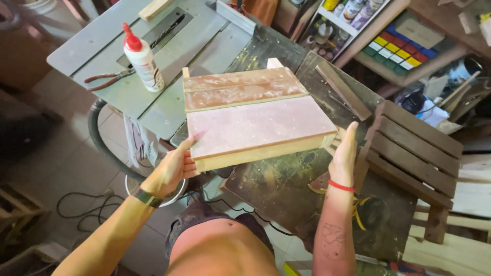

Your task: The person is performing final sanding on a wooden assembly using an orbital sander and inspecting the surface texture with their hands.

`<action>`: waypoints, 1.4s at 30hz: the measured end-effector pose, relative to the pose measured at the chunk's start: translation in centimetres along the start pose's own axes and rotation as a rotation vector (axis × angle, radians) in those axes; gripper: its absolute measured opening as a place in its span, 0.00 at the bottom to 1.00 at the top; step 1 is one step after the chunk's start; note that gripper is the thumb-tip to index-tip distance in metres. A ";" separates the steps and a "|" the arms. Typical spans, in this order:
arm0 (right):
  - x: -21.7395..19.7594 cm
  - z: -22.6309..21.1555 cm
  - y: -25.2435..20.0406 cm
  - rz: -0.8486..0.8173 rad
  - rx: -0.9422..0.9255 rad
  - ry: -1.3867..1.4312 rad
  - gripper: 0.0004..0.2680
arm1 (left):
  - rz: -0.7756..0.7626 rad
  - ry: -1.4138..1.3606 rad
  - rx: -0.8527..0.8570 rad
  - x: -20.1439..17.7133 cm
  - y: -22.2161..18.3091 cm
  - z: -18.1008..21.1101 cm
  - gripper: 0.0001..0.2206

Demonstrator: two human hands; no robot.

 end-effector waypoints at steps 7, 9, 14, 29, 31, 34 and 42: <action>-0.4 8.7 -0.4 0.158 0.111 -0.018 0.30 | 0.028 0.055 -0.133 -0.9 6.7 -7.9 0.34; -1.0 9.1 -2.3 0.220 0.141 -0.032 0.30 | 0.031 0.083 -0.154 -0.9 8.5 -10.2 0.34; 0.6 4.6 -5.7 0.035 0.099 -0.185 0.29 | 0.045 0.164 -0.204 -0.3 9.2 -12.6 0.38; -1.4 15.4 -0.9 0.090 0.012 -0.482 0.27 | -0.121 0.186 -0.357 0.9 7.7 -10.9 0.30; -1.2 14.9 -0.8 0.117 0.071 -0.439 0.28 | -0.169 0.179 -0.387 1.2 8.1 -11.2 0.30; -1.5 16.9 0.5 0.179 0.079 -0.454 0.25 | -0.210 0.220 -0.451 1.6 8.2 -10.8 0.31; -0.2 9.5 -1.6 0.154 -0.239 -0.823 0.15 | -0.310 0.362 -0.551 1.2 9.9 -9.9 0.35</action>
Point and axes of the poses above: each hand's wrist, its own y-axis towards the middle knuckle, its own x-axis out of the palm, z = x × y, the point moved 5 cm from there along y, towards the middle knuckle, and after that the axes turned 8 degrees about -x, right-handed, at the moved point
